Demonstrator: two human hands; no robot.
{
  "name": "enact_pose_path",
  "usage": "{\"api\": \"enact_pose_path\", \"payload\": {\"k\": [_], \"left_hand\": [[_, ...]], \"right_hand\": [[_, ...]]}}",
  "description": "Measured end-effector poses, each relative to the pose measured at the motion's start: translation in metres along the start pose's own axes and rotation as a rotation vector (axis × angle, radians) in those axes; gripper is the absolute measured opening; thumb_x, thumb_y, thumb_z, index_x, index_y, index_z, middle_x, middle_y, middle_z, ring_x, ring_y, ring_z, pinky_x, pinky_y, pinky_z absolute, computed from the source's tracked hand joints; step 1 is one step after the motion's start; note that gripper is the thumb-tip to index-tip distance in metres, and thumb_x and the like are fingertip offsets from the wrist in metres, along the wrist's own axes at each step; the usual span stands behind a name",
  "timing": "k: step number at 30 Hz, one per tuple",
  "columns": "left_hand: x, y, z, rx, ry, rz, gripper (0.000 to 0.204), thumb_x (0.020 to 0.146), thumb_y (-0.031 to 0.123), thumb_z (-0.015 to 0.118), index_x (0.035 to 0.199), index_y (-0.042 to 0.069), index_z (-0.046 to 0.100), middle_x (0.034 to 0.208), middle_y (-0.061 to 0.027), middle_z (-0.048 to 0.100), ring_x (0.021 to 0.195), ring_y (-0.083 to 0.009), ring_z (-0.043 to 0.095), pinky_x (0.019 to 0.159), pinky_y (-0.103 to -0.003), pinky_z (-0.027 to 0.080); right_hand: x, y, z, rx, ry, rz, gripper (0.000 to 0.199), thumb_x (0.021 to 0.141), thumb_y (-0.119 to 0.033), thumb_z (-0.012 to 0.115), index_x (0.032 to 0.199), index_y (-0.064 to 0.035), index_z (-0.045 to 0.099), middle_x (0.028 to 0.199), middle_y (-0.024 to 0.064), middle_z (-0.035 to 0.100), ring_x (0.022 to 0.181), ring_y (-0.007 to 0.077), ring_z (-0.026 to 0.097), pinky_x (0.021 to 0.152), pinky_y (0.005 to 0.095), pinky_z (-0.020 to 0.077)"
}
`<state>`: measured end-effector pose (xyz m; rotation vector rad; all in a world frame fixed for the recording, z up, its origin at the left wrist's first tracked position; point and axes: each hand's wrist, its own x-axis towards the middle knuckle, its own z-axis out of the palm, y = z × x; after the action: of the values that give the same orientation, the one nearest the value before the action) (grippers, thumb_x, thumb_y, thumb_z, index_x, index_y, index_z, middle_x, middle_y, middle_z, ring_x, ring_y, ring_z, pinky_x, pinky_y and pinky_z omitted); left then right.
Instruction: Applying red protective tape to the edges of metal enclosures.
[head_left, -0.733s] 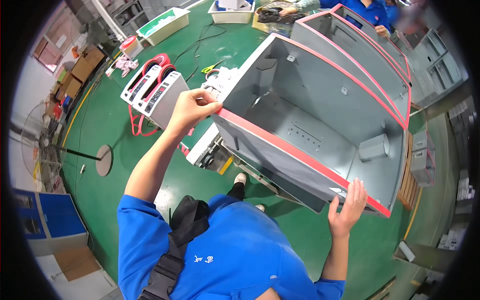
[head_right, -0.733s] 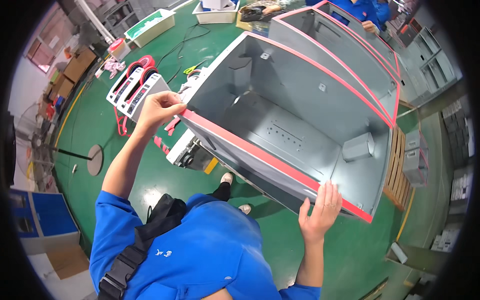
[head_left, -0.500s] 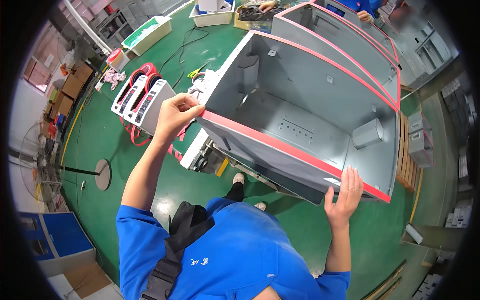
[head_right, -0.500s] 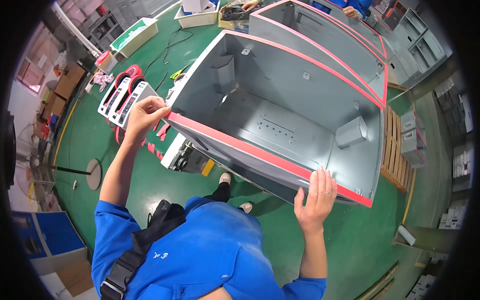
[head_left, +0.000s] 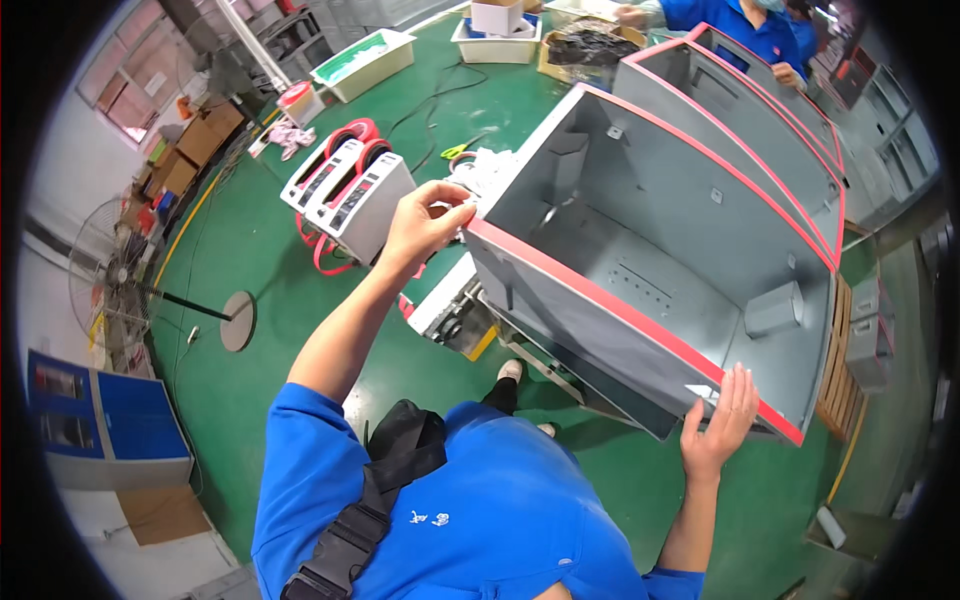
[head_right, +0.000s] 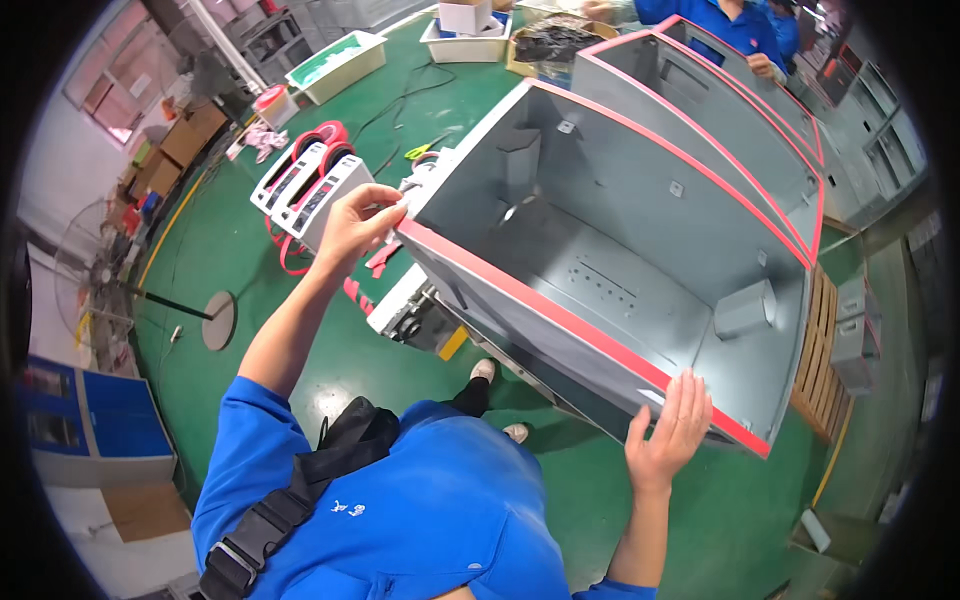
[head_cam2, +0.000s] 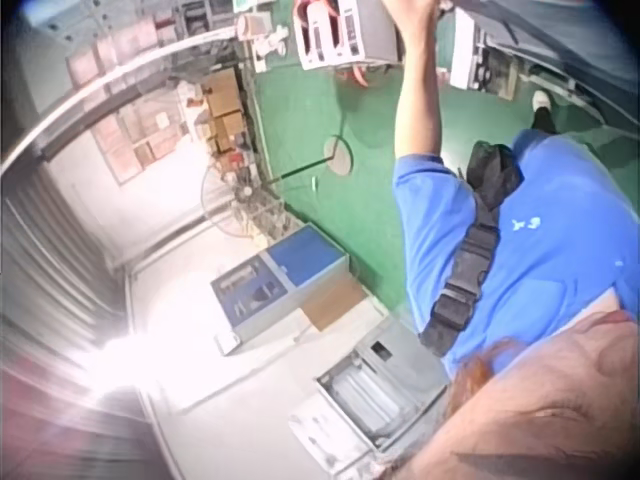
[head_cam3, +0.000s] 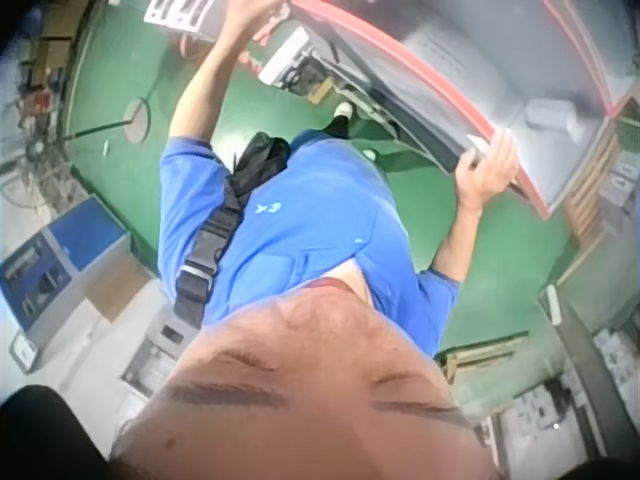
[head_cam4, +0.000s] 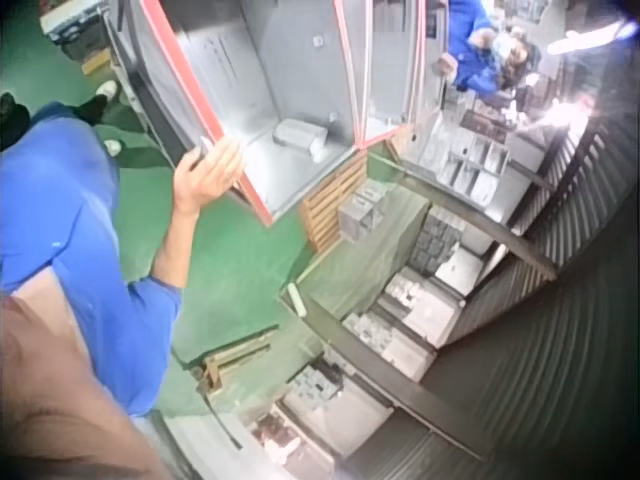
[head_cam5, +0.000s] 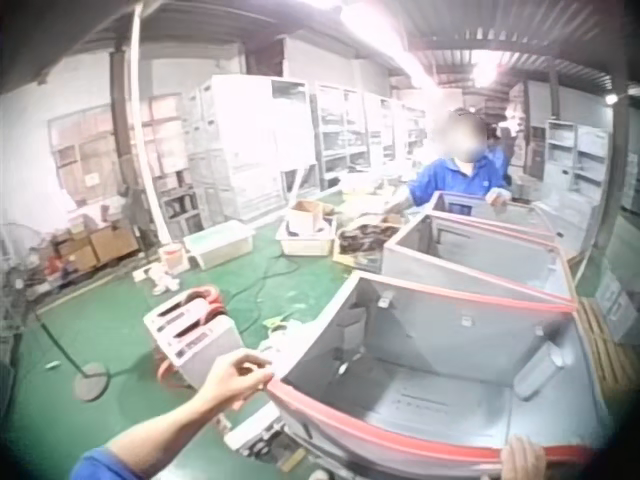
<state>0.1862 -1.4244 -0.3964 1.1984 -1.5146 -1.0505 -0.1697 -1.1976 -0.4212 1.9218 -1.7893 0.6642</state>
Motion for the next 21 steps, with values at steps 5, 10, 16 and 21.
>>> {"api": "enact_pose_path", "payload": {"k": [5, 10, 16, 21], "left_hand": [[-0.014, -0.023, -0.016, -0.139, 0.088, -0.072, 0.018, 0.081, 0.009, 0.058, 0.096, -0.002, 0.056, 0.071, -0.0022, 0.057, 0.051, -0.0031, 0.048, 0.041, -0.017, 0.035], [-0.028, -0.021, -0.006, 0.247, 0.115, 0.494, 0.028, 0.082, -0.002, 0.048, 0.107, 0.005, 0.056, 0.105, -0.0103, 0.054, 0.085, -0.0156, 0.056, 0.067, -0.025, 0.047], [-0.009, -0.022, -0.006, 0.685, -0.205, 0.909, 0.053, 0.063, -0.012, 0.047, 0.114, 0.002, 0.052, 0.119, -0.0118, 0.050, 0.115, -0.0296, 0.045, 0.090, -0.038, 0.040], [0.011, -0.029, -0.022, 0.549, -0.293, 1.019, 0.044, 0.066, -0.009, 0.047, 0.108, -0.001, 0.054, 0.114, -0.0163, 0.053, 0.110, -0.0328, 0.049, 0.089, -0.039, 0.040]], "right_hand": [[-0.002, -0.003, 0.003, -0.016, 0.016, -0.009, 0.044, 0.076, -0.005, 0.051, 0.118, 0.0058, 0.042, 0.122, 0.0212, 0.045, 0.116, 0.0351, 0.041, 0.098, 0.0480, 0.0290], [-0.003, -0.007, 0.003, -0.019, 0.009, 0.023, 0.046, 0.076, -0.005, 0.050, 0.120, 0.0040, 0.040, 0.124, 0.0206, 0.043, 0.117, 0.0357, 0.040, 0.098, 0.0479, 0.0275], [0.001, -0.015, -0.001, -0.038, -0.022, 0.088, 0.052, 0.074, -0.007, 0.054, 0.122, 0.0024, 0.039, 0.127, 0.0194, 0.041, 0.120, 0.0351, 0.037, 0.100, 0.0476, 0.0245], [0.022, -0.059, 0.003, -0.131, 0.066, 0.193, 0.055, 0.072, -0.011, 0.058, 0.123, 0.0019, 0.040, 0.128, 0.0185, 0.041, 0.121, 0.0338, 0.036, 0.101, 0.0476, 0.0243]]}}
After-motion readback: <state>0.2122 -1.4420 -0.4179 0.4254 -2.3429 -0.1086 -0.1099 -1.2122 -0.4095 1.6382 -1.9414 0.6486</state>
